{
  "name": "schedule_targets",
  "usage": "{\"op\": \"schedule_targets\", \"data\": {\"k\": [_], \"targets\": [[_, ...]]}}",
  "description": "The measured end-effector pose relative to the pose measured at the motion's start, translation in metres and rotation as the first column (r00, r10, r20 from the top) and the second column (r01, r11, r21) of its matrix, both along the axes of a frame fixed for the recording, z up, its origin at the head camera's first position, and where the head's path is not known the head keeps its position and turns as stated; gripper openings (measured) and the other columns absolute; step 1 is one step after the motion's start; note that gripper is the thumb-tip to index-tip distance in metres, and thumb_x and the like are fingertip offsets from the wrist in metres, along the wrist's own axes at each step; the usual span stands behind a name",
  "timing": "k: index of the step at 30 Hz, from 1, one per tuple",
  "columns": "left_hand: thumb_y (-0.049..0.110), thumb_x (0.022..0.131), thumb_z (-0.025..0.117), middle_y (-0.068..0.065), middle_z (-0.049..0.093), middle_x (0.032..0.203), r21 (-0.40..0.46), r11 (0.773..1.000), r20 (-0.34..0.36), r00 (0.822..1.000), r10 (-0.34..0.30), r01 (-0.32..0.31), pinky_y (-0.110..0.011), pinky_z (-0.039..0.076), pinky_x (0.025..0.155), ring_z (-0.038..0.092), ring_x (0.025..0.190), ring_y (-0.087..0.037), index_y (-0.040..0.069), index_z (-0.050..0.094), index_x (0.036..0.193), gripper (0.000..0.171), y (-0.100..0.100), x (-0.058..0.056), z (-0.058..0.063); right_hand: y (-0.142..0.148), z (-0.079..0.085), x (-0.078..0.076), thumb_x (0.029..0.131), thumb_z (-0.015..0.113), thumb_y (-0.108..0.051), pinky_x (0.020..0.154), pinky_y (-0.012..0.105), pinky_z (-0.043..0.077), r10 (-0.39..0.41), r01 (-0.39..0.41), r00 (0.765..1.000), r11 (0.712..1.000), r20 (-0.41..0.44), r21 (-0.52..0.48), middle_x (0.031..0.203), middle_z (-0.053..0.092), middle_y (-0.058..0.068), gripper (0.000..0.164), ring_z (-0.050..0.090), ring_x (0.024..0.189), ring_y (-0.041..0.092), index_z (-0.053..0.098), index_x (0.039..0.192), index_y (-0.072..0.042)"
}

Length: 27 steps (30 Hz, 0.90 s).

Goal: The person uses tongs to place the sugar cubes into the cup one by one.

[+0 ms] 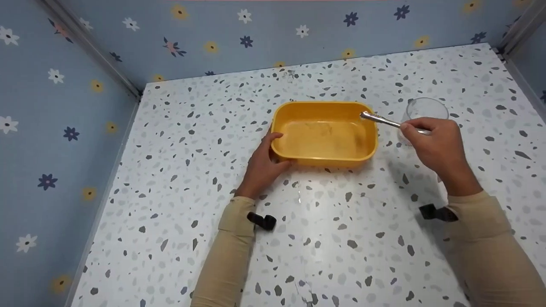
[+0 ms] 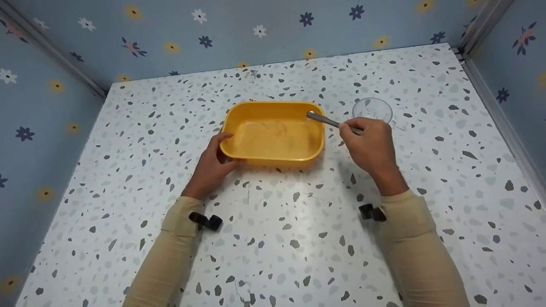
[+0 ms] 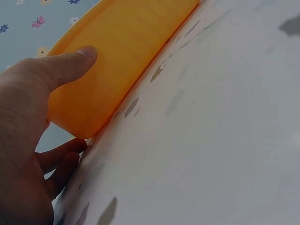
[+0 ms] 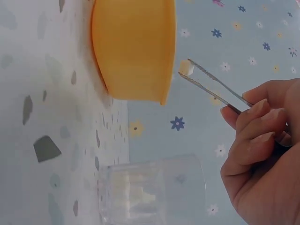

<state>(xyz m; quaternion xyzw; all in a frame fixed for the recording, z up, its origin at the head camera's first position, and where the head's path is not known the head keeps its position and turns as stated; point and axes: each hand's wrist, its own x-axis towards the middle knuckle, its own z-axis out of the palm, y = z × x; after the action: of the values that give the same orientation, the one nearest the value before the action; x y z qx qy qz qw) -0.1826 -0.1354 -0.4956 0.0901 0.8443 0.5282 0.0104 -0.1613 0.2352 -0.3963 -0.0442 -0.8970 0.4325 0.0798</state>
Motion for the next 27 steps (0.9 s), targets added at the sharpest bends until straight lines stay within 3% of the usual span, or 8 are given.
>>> {"op": "schedule_targets", "data": {"k": [6, 11, 17, 24, 27], "targets": [[0.024, 0.082, 0.084, 0.000, 0.030, 0.162, 0.005, 1.000, 0.001, 1.000, -0.001, 0.001, -0.021, 0.037, 0.108, 0.045, 0.134, -0.008, 0.022, 0.042, 0.147, 0.077, -0.002, 0.001, 0.001, 0.008, 0.004, -0.005, 0.095, 0.067, -0.034, 0.064, 0.025, 0.041, -0.030, 0.029, 0.999, 0.999, -0.044, -0.022, 0.096, 0.071, 0.002, 0.037, 0.052, 0.085, 0.018, 0.078, 0.106, -0.001], [0.023, 0.082, 0.084, -0.003, 0.039, 0.157, 0.013, 1.000, -0.003, 1.000, -0.013, 0.013, -0.021, 0.038, 0.107, 0.048, 0.132, -0.008, 0.021, 0.041, 0.148, 0.078, 0.000, -0.001, 0.001, 0.019, 0.003, -0.005, 0.094, 0.068, -0.029, 0.061, 0.024, 0.039, -0.066, 0.062, 0.995, 0.996, -0.073, -0.060, 0.089, 0.070, -0.005, 0.032, 0.051, 0.080, 0.017, 0.078, 0.103, -0.001], [0.023, 0.082, 0.084, -0.002, 0.037, 0.158, 0.011, 1.000, 0.001, 1.000, -0.011, 0.011, -0.020, 0.038, 0.107, 0.048, 0.131, -0.008, 0.021, 0.041, 0.147, 0.078, 0.001, -0.002, -0.001, 0.031, 0.007, -0.004, 0.094, 0.068, -0.031, 0.065, 0.027, 0.040, -0.116, 0.111, 0.992, 0.989, -0.042, -0.100, 0.096, 0.069, -0.003, 0.034, 0.053, 0.082, 0.016, 0.078, 0.107, -0.002], [0.024, 0.082, 0.083, 0.000, 0.032, 0.161, -0.006, 1.000, 0.017, 1.000, 0.001, -0.001, -0.020, 0.035, 0.109, 0.044, 0.135, -0.007, 0.022, 0.041, 0.148, 0.079, 0.001, -0.001, 0.000, 0.046, 0.014, -0.003, 0.093, 0.070, -0.031, 0.068, 0.028, 0.040, -0.161, 0.157, 0.987, 0.976, -0.020, -0.150, 0.092, 0.068, -0.002, 0.032, 0.052, 0.085, 0.015, 0.078, 0.107, -0.004], [0.026, 0.082, 0.083, -0.001, 0.037, 0.159, -0.021, 1.000, 0.020, 1.000, 0.004, -0.004, -0.021, 0.036, 0.109, 0.044, 0.134, -0.007, 0.023, 0.041, 0.148, 0.079, 0.001, 0.000, 0.002, 0.052, 0.015, -0.003, 0.093, 0.070, -0.029, 0.065, 0.027, 0.040, -0.168, 0.161, 0.985, 0.974, -0.031, -0.162, 0.087, 0.067, -0.003, 0.030, 0.052, 0.082, 0.015, 0.079, 0.105, -0.003]]}}
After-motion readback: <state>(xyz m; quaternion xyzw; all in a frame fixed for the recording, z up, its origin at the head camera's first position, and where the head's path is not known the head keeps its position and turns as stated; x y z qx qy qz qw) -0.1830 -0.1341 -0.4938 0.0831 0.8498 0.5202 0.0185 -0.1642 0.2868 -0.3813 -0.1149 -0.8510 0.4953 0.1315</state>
